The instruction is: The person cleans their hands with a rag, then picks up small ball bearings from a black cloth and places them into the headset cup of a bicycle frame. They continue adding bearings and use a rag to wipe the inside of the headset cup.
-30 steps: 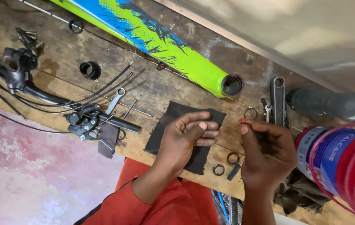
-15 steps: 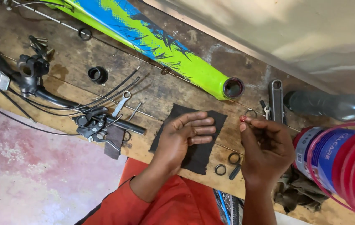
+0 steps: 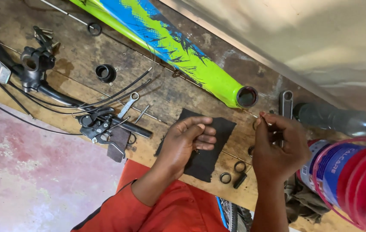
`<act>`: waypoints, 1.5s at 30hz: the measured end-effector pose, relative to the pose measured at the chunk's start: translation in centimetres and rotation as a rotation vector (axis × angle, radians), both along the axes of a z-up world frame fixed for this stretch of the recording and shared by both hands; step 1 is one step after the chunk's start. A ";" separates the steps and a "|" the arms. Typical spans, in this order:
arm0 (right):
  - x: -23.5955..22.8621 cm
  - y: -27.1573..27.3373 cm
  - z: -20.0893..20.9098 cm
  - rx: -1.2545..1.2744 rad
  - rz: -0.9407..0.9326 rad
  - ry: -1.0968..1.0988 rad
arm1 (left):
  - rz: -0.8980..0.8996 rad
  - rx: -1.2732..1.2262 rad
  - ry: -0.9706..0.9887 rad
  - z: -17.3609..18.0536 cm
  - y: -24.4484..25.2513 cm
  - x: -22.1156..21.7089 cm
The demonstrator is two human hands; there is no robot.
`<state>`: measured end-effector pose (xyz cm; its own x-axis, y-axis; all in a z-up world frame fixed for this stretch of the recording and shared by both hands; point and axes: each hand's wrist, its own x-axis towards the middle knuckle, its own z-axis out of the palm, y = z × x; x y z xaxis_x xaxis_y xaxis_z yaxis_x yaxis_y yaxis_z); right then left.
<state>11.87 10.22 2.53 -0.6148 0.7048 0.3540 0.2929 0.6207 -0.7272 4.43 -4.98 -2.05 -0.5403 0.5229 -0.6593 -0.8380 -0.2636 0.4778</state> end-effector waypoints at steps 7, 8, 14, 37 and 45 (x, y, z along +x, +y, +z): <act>-1.2 -0.2 0.5 -0.089 0.022 -0.016 | 0.028 -0.013 0.008 -0.4 -0.2 -0.5; -1.2 -0.2 0.5 -0.182 -0.011 -0.016 | 0.024 -0.014 0.009 -0.4 -0.1 -0.5; -1.5 -1.1 0.1 -0.530 -0.055 0.088 | -0.026 -0.026 0.039 0.1 -0.1 -0.6; -1.2 -4.5 -1.4 -0.657 0.068 0.253 | -0.160 -0.034 0.094 3.5 0.9 -0.8; -1.7 -4.0 -0.8 -0.628 -0.012 0.191 | -0.204 -0.157 0.056 2.2 0.0 -0.9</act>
<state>10.21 6.27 1.69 -0.5723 0.8197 -0.0249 0.1267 0.0583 -0.9902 3.52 -5.00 0.11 -0.4720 0.5185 -0.7130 -0.8374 -0.0108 0.5465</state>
